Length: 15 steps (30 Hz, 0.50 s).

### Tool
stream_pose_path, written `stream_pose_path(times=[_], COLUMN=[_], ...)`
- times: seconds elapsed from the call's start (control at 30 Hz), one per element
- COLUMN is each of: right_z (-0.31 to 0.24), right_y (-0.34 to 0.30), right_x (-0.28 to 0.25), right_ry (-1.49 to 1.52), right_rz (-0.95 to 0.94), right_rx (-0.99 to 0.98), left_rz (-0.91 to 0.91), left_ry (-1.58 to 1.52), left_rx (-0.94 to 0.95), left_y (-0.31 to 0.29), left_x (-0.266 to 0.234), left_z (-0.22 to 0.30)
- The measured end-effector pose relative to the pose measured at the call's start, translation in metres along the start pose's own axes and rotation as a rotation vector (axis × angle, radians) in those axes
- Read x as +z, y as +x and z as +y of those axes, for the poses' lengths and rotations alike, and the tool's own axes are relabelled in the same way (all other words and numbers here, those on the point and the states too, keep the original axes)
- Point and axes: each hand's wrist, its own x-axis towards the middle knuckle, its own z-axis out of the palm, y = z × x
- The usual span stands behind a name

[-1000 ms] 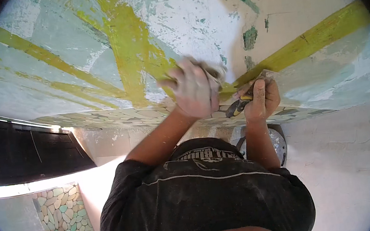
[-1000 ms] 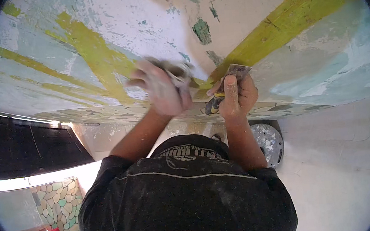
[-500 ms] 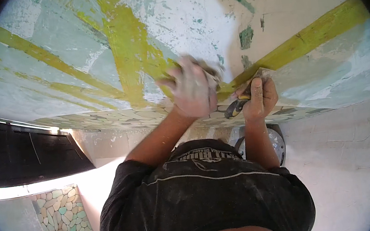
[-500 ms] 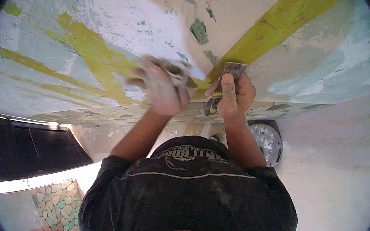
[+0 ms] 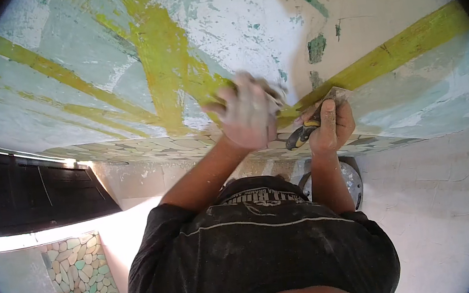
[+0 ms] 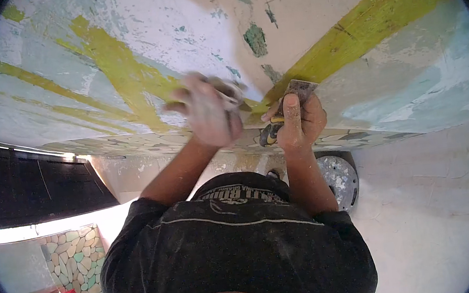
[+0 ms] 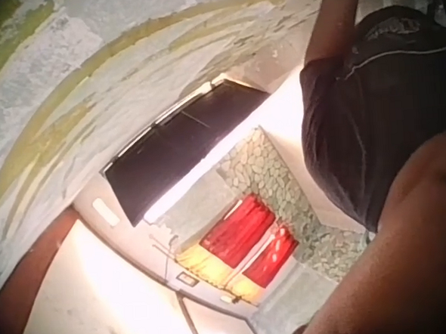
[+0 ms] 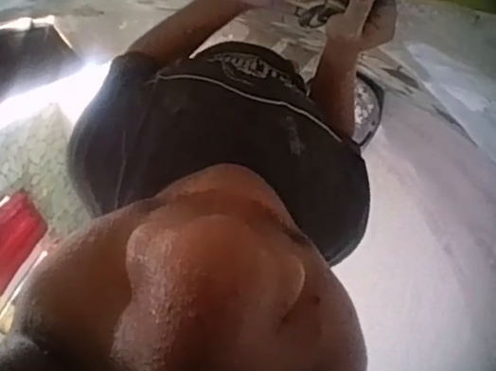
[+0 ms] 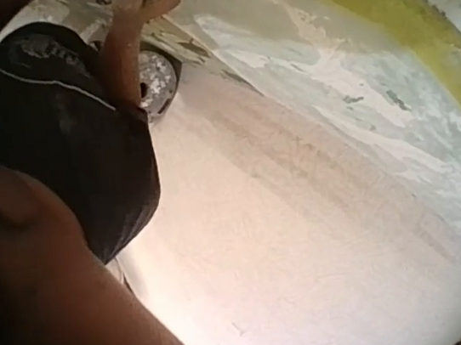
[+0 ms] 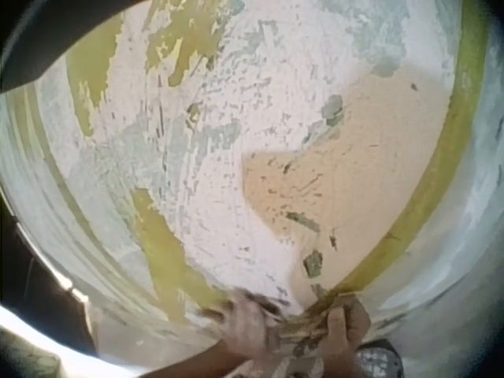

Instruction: Scraping paint or plaster from a ceiling using a putty knife and sandpaper.

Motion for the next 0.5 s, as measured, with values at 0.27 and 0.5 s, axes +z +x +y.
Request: stream_pose_path(times=[0.27,0.5], right_z=[-0.002,-0.001], right_y=[-0.001,0.0], right_x=[0.003,-0.001], right_ry=[0.003,0.002], right_rz=[-0.024,-0.042], right_rx=[-0.011,-0.005], left_rz=[0.248,0.007], left_ry=[-0.048,0.042], left_rx=[-0.212,-0.056], left_y=[0.055,-0.008], left_x=[-0.019,0.012], left_z=[-0.01,0.019])
